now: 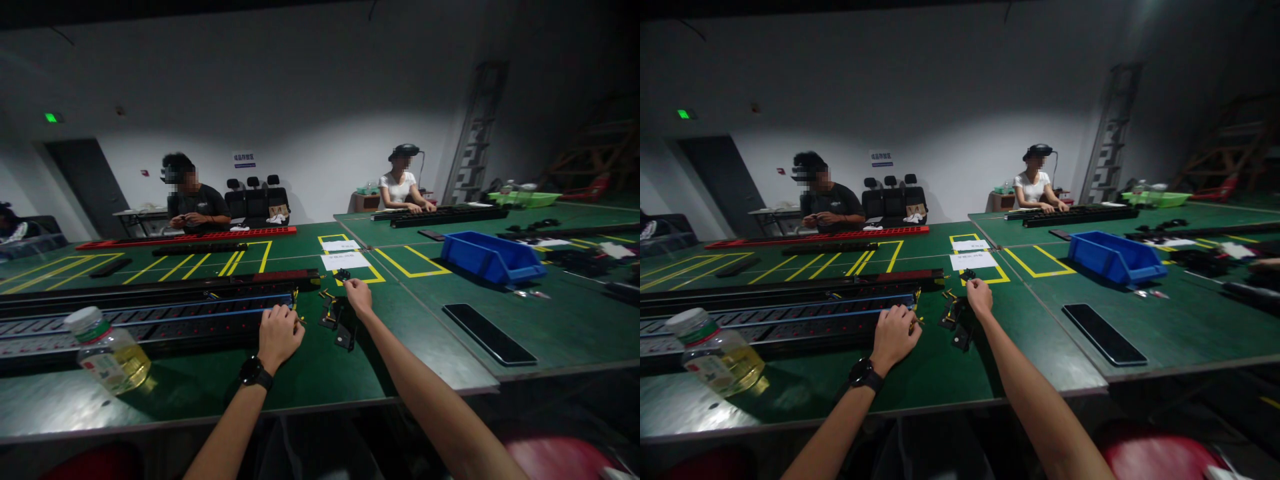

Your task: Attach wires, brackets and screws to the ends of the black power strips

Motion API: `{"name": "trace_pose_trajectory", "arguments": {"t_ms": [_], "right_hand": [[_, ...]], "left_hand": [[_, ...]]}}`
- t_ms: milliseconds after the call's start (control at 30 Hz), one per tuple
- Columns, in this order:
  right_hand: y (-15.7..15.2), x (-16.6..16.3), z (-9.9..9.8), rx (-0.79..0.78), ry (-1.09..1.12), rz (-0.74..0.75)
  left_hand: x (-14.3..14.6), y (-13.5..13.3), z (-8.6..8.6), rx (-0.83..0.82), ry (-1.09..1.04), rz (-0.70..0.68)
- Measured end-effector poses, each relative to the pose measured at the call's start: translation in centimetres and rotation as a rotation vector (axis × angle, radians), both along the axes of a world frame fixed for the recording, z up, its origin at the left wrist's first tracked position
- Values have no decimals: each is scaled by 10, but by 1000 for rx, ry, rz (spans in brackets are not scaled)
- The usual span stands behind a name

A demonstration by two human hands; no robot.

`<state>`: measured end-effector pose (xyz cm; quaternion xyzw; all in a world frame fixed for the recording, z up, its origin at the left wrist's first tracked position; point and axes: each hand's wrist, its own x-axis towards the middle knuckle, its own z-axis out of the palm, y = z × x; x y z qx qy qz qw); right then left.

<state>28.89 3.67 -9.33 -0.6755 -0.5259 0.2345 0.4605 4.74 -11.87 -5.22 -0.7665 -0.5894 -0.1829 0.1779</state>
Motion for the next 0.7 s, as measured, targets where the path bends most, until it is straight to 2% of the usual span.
{"name": "trace_pose_trajectory", "arguments": {"t_ms": [700], "right_hand": [[-1,0,0,1,-15,5]], "left_hand": [[0,0,-1,5,10,5]]}}
